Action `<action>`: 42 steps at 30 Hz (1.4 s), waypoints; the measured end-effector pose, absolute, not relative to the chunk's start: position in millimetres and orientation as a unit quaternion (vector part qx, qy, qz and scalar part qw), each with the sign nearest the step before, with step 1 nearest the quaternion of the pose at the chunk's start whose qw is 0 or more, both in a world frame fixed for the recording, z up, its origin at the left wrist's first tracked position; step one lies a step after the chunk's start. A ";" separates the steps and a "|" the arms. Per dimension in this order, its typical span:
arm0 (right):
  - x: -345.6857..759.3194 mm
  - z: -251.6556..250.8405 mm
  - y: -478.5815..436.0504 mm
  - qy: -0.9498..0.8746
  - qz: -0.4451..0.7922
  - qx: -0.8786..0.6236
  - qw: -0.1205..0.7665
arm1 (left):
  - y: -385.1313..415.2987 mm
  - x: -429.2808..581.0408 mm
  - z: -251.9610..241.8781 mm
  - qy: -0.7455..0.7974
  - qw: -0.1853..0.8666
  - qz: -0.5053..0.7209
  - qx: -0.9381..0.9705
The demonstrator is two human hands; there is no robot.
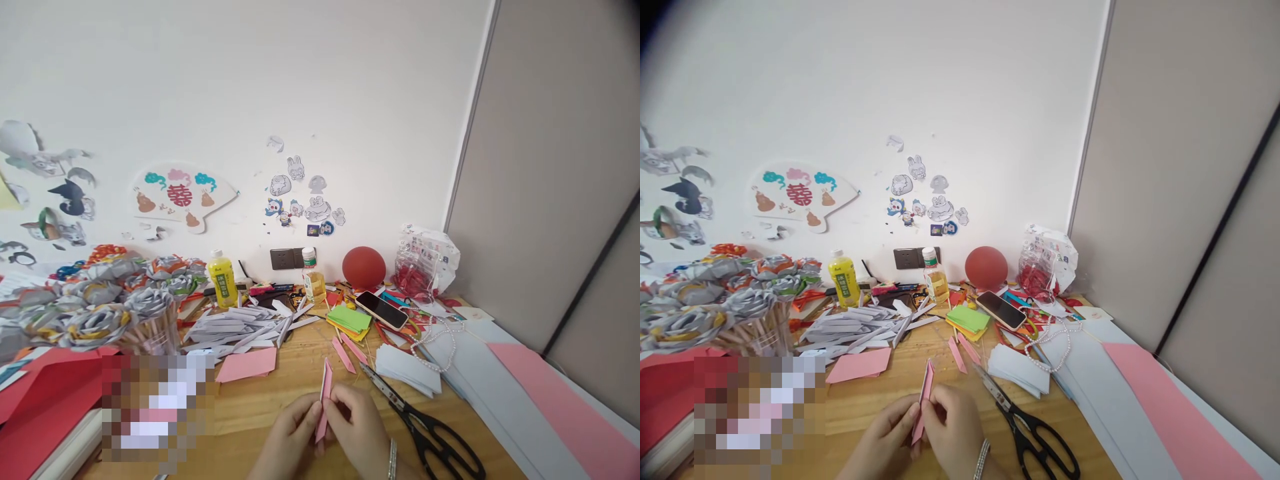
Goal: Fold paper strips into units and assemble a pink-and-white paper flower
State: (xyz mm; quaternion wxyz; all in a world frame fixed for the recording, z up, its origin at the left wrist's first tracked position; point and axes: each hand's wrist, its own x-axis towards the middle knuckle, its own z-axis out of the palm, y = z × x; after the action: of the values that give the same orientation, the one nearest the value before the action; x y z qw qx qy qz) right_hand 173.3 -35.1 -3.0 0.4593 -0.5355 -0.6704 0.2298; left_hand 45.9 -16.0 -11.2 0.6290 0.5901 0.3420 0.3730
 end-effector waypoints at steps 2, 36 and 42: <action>173.7 -2.3 -35.5 -0.679 0.248 -0.508 0.469 | -14.7 45.7 -14.0 0.334 0.641 0.381 0.577; 189.5 -5.0 -25.6 -0.610 0.496 -0.402 0.470 | -32.5 40.5 4.3 0.393 0.457 0.299 0.740; 189.2 -12.5 -24.1 -0.576 0.515 -0.420 0.477 | -32.7 41.6 7.2 0.387 0.450 0.290 0.751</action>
State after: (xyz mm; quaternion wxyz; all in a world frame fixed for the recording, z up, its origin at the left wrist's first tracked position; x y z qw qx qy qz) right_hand 189.2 -24.1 -12.5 0.4769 -0.4197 -0.5756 0.5148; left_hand 41.6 -32.7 7.2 0.4498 0.7510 0.3868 0.2898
